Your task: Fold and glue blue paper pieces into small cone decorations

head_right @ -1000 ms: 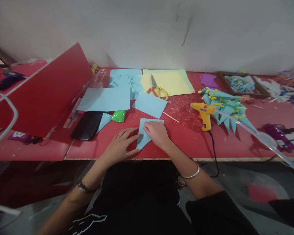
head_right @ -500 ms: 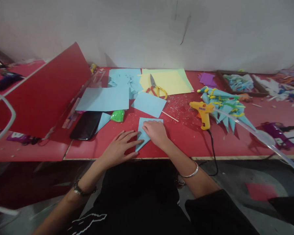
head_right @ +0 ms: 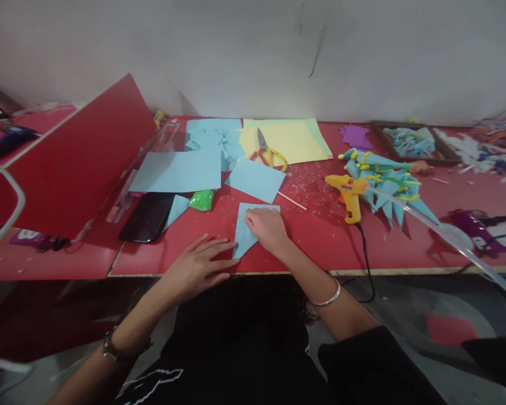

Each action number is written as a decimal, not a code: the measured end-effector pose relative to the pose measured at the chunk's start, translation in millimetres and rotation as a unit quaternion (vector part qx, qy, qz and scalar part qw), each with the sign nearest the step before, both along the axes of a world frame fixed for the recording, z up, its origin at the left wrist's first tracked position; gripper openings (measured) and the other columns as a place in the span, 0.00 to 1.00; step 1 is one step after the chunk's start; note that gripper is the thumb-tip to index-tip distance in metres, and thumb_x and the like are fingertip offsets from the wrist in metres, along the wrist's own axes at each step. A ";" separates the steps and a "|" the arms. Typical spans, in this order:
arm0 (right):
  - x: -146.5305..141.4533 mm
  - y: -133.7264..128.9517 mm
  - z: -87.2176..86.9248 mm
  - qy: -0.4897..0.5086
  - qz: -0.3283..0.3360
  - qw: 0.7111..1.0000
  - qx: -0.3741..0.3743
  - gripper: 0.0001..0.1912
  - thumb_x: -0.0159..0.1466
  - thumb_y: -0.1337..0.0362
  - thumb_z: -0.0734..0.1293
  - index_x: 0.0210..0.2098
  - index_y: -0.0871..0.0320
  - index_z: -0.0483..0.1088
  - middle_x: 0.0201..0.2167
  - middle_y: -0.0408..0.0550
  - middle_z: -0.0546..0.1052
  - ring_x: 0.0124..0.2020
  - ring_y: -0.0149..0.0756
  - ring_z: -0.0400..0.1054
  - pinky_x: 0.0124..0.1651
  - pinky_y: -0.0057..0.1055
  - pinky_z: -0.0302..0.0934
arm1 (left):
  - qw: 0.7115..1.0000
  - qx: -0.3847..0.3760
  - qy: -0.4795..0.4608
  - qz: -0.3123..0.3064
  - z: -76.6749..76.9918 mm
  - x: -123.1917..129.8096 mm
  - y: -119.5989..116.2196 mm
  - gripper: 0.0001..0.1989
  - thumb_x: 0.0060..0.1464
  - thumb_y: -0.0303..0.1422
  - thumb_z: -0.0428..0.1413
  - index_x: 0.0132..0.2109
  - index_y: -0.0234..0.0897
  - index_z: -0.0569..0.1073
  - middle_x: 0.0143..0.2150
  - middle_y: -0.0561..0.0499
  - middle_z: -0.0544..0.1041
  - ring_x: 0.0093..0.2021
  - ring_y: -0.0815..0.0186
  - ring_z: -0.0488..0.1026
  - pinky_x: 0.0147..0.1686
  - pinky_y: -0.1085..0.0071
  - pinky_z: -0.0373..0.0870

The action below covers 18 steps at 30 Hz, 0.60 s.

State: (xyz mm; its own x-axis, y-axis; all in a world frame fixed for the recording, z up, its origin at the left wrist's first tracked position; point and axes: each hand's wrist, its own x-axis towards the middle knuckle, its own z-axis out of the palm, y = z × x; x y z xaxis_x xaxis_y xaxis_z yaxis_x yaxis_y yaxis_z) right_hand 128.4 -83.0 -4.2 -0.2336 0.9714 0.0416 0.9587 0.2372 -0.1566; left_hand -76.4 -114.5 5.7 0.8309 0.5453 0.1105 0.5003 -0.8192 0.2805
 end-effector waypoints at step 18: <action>-0.5 -0.3 0.0 0.012 -0.007 1.000 0.013 0.10 0.63 0.63 0.57 0.29 0.58 0.65 0.29 0.45 0.73 0.33 0.34 0.64 0.31 0.29 0.43 | 0.997 -0.051 0.020 0.053 -6.2 21.7 29.1 0.25 0.50 0.43 0.50 0.56 0.45 0.60 0.60 0.52 0.58 0.60 0.61 0.52 0.58 0.58 0.47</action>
State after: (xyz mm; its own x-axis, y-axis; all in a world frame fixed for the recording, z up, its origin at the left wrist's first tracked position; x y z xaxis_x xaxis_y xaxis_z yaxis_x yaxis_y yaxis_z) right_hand 127.9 -83.3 -4.2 -0.2181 0.9733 0.0721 0.9581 0.2276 -0.1742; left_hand -54.8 -85.4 -0.6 0.7703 0.6374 0.0185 0.5952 -0.7291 0.3379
